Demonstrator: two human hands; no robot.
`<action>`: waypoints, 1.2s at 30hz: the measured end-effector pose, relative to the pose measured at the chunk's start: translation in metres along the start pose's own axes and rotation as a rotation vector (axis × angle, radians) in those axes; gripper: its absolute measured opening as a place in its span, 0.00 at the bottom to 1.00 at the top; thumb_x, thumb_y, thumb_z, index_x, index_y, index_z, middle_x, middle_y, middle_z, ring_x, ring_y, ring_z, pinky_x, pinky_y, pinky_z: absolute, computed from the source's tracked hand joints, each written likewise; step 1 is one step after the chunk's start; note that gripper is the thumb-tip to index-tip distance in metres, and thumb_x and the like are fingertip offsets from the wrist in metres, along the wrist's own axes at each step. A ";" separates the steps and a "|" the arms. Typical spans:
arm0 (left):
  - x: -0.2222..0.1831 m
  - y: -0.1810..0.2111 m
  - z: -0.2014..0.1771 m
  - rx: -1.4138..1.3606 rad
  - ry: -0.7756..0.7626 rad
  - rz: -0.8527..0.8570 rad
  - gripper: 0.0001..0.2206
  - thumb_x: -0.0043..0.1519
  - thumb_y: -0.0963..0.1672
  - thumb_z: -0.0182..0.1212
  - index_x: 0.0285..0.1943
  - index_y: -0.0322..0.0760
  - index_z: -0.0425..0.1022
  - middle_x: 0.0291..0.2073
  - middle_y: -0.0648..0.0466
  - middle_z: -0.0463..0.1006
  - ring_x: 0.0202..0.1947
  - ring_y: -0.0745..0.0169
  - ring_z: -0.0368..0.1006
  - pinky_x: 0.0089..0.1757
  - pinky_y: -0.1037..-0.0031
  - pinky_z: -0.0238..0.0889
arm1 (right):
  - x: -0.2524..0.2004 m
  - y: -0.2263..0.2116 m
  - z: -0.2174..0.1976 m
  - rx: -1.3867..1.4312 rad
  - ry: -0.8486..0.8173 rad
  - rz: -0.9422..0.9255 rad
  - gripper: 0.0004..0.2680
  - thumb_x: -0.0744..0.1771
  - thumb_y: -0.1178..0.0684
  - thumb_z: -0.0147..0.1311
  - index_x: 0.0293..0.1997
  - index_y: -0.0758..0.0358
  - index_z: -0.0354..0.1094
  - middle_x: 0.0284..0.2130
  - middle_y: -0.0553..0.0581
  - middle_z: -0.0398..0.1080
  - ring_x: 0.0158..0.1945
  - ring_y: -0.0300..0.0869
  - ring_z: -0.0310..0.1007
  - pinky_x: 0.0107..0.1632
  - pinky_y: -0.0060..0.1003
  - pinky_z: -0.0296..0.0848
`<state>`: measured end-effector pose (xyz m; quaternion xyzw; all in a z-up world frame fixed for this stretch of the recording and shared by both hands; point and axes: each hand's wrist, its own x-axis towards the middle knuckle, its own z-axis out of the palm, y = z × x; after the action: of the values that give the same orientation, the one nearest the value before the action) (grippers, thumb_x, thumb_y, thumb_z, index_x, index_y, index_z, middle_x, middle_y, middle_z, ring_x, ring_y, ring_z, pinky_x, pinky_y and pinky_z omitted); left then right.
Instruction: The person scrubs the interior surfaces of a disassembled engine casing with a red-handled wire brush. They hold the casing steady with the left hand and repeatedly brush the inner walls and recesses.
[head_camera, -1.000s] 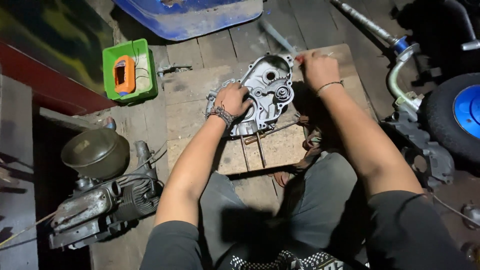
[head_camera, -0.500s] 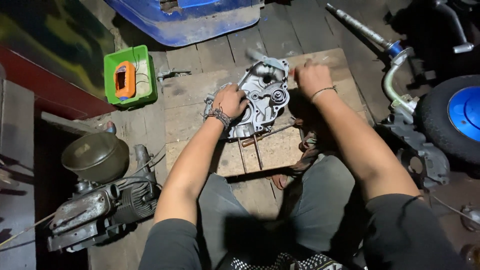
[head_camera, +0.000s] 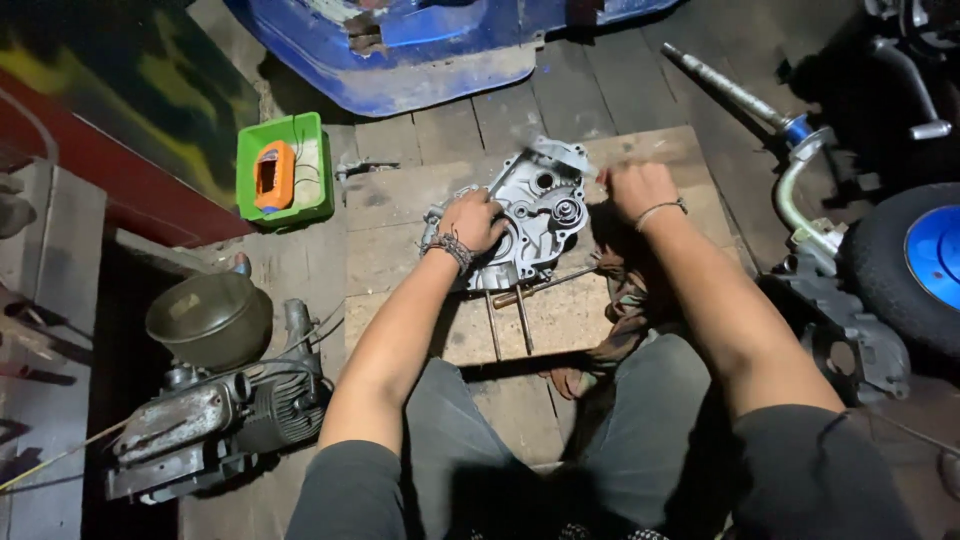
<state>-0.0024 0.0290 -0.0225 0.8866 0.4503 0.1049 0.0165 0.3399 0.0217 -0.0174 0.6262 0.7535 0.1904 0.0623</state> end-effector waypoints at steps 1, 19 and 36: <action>0.000 0.000 -0.001 -0.002 -0.003 -0.001 0.12 0.59 0.53 0.64 0.43 0.47 0.82 0.39 0.53 0.73 0.45 0.51 0.75 0.47 0.62 0.70 | 0.002 0.000 0.004 0.001 -0.004 -0.002 0.09 0.65 0.51 0.48 0.30 0.46 0.78 0.24 0.50 0.79 0.31 0.45 0.82 0.34 0.40 0.78; -0.006 0.002 -0.013 -0.006 -0.020 0.014 0.12 0.59 0.52 0.65 0.47 0.51 0.83 0.40 0.53 0.72 0.46 0.51 0.74 0.47 0.60 0.69 | 0.001 -0.008 -0.019 0.150 0.096 0.002 0.07 0.66 0.52 0.50 0.39 0.52 0.77 0.29 0.56 0.78 0.31 0.53 0.81 0.33 0.46 0.77; -0.001 0.002 -0.021 -0.062 -0.142 0.007 0.16 0.64 0.53 0.60 0.53 0.47 0.82 0.48 0.46 0.76 0.50 0.43 0.73 0.48 0.49 0.67 | 0.021 0.012 -0.008 0.215 0.042 0.186 0.11 0.65 0.55 0.49 0.45 0.40 0.76 0.31 0.55 0.78 0.31 0.53 0.80 0.28 0.45 0.73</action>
<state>-0.0056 0.0260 -0.0022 0.8925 0.4412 0.0558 0.0755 0.3435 0.0424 -0.0023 0.6921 0.7095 0.1264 -0.0389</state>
